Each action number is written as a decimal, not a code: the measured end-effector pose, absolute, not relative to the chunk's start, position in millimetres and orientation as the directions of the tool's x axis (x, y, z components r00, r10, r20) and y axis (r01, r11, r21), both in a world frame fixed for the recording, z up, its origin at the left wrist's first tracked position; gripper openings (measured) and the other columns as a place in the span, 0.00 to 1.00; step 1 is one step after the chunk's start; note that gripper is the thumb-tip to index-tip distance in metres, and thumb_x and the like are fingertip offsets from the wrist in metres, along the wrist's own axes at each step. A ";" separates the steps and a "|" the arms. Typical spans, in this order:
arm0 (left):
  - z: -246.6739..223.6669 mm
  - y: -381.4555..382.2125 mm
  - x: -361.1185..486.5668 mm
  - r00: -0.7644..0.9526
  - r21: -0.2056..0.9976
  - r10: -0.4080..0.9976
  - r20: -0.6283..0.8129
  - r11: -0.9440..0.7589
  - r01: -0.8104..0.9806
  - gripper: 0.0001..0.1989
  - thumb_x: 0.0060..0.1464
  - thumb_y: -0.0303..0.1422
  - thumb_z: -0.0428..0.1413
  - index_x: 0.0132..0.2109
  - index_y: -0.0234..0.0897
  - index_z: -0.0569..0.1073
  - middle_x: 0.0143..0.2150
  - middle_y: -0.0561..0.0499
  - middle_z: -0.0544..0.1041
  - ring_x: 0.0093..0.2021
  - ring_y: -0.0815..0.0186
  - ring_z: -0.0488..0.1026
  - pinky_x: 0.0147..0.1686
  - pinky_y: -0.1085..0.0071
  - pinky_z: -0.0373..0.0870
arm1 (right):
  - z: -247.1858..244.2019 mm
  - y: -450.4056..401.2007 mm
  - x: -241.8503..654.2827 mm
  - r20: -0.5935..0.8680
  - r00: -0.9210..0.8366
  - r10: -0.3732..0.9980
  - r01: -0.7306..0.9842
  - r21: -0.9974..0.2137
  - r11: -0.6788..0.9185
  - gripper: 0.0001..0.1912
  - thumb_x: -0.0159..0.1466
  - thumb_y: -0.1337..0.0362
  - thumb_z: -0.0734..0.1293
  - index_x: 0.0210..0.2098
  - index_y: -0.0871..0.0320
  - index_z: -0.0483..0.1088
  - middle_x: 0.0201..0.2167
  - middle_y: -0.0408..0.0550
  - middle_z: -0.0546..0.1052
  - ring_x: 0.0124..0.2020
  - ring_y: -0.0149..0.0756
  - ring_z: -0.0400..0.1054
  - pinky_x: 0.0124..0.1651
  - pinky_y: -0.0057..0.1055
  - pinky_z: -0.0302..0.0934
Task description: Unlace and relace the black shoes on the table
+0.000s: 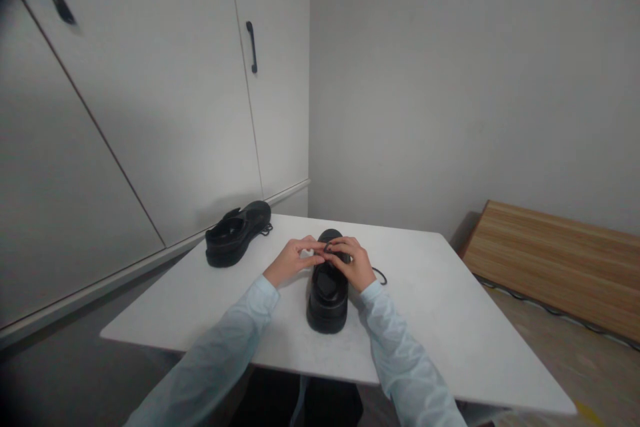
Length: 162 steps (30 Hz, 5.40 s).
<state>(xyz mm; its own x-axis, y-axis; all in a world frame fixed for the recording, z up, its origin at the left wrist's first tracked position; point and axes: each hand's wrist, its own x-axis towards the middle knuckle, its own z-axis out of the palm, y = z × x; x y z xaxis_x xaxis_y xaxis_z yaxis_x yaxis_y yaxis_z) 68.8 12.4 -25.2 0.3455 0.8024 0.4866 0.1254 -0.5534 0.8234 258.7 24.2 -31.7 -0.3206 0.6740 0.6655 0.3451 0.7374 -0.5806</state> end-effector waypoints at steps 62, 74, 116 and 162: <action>-61.7 45.4 71.4 0.006 0.856 0.913 0.408 -0.385 0.345 0.02 0.50 0.28 0.55 0.33 0.36 0.72 0.33 0.50 0.76 0.34 0.67 0.72 0.39 0.71 0.68 | -42.6 33.7 269.4 0.509 -0.337 0.792 0.780 -0.321 0.538 0.18 0.60 0.48 0.62 0.43 0.54 0.67 0.45 0.50 0.73 0.50 0.46 0.64 0.54 0.48 0.52; -71.7 57.0 72.0 -0.036 0.885 0.922 0.387 -0.360 0.296 0.02 0.50 0.30 0.55 0.30 0.37 0.70 0.31 0.51 0.75 0.35 0.66 0.71 0.41 0.69 0.65 | -45.6 36.0 269.4 0.502 -0.337 0.797 0.779 -0.326 0.535 0.18 0.60 0.49 0.61 0.42 0.54 0.66 0.43 0.50 0.73 0.46 0.45 0.64 0.51 0.44 0.55; -49.4 41.0 58.1 0.014 0.833 0.891 0.453 -0.429 0.349 0.05 0.44 0.32 0.60 0.31 0.38 0.76 0.27 0.52 0.77 0.30 0.65 0.71 0.35 0.69 0.67 | -51.8 51.4 292.5 0.313 -0.381 0.870 0.586 -0.646 0.489 0.31 0.49 0.49 0.71 0.47 0.59 0.69 0.47 0.56 0.73 0.50 0.48 0.66 0.54 0.46 0.58; -40.6 40.3 54.9 -0.149 0.846 0.936 0.319 -0.352 -0.400 0.15 0.52 0.40 0.56 0.32 0.39 0.57 0.40 0.50 0.75 0.44 0.64 0.75 0.47 0.59 0.69 | -54.0 49.2 292.1 0.298 -0.317 0.901 0.566 -0.702 0.431 0.29 0.46 0.48 0.72 0.42 0.58 0.68 0.43 0.54 0.74 0.45 0.48 0.69 0.48 0.47 0.62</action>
<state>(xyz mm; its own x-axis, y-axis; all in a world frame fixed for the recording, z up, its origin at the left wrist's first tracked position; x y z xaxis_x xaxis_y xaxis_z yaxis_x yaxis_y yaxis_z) 54.9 40.3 -40.6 -0.1485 0.9361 0.3190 -0.3998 -0.3518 0.8464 292.1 49.2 -54.0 -0.3167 0.9005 0.2980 0.5660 0.4315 -0.7024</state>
